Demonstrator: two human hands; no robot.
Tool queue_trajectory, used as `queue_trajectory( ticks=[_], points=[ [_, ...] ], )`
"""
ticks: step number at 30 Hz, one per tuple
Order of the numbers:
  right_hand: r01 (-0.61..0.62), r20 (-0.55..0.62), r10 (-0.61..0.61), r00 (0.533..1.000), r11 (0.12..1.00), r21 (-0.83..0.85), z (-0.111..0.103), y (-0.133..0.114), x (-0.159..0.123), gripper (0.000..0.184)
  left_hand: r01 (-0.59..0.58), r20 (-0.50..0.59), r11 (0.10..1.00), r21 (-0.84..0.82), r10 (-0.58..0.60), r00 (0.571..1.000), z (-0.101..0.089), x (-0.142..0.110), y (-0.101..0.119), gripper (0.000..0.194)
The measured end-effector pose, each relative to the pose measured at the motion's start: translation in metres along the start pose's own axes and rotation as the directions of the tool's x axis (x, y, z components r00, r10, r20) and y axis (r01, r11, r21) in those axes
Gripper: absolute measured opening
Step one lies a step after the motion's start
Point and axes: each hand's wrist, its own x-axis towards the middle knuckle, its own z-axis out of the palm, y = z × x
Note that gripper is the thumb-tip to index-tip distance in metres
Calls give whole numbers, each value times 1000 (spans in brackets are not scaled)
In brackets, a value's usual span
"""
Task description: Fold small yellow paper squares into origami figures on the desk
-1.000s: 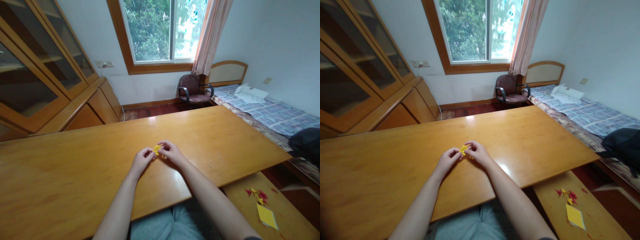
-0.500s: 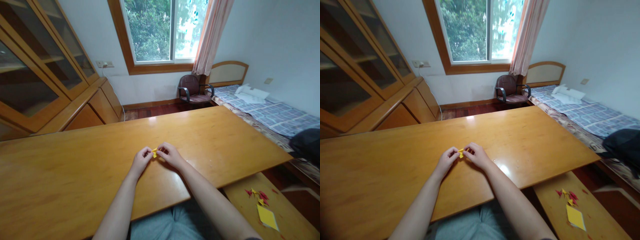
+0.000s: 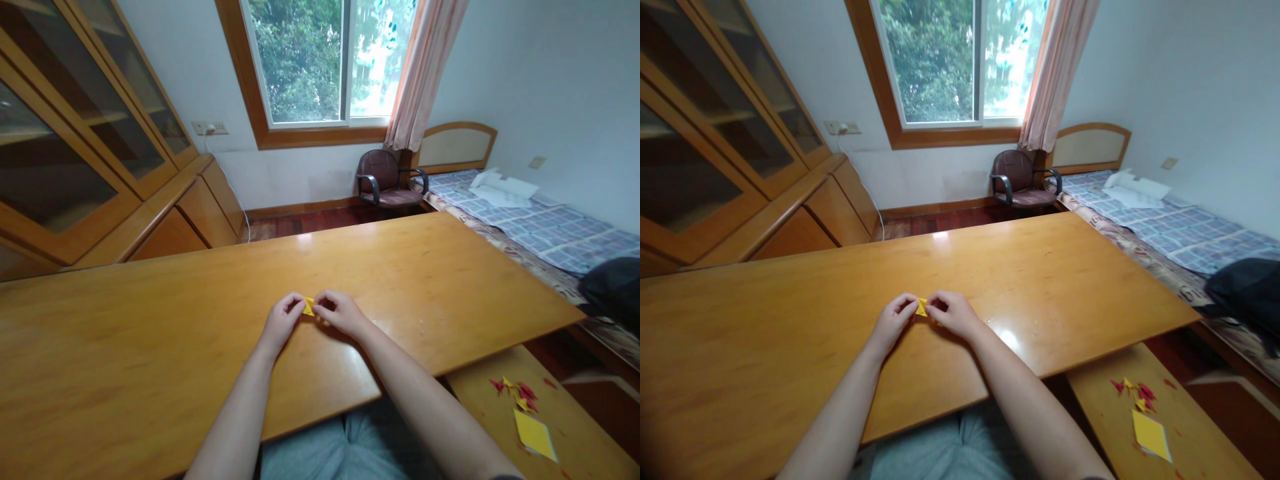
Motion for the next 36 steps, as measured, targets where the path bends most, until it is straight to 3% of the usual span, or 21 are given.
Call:
queue_trajectory(
  ticks=[4, 15, 25, 36],
  points=[
    [-7, 8, 7, 1000, 1000, 12, 1, 1, -1, 15, 73, 27, 994, -76, -71, 997, 2, -2, 5, 23],
    [7, -21, -9, 1000, 998, -60, 0, 0, 0, 11, 92, 65, 995, -49, -89, 994, 3, -4, 5, 21],
    [43, -30, -48, 998, 988, -149, 2, 0, 1, 8, 35, 79, 999, 18, -36, 996, 1, -2, -3, 21],
    [157, -98, -183, 978, 961, -229, 1, -2, -1, 10, 92, 48, 993, -75, -89, 995, 5, -3, 9, 22]
  ],
)
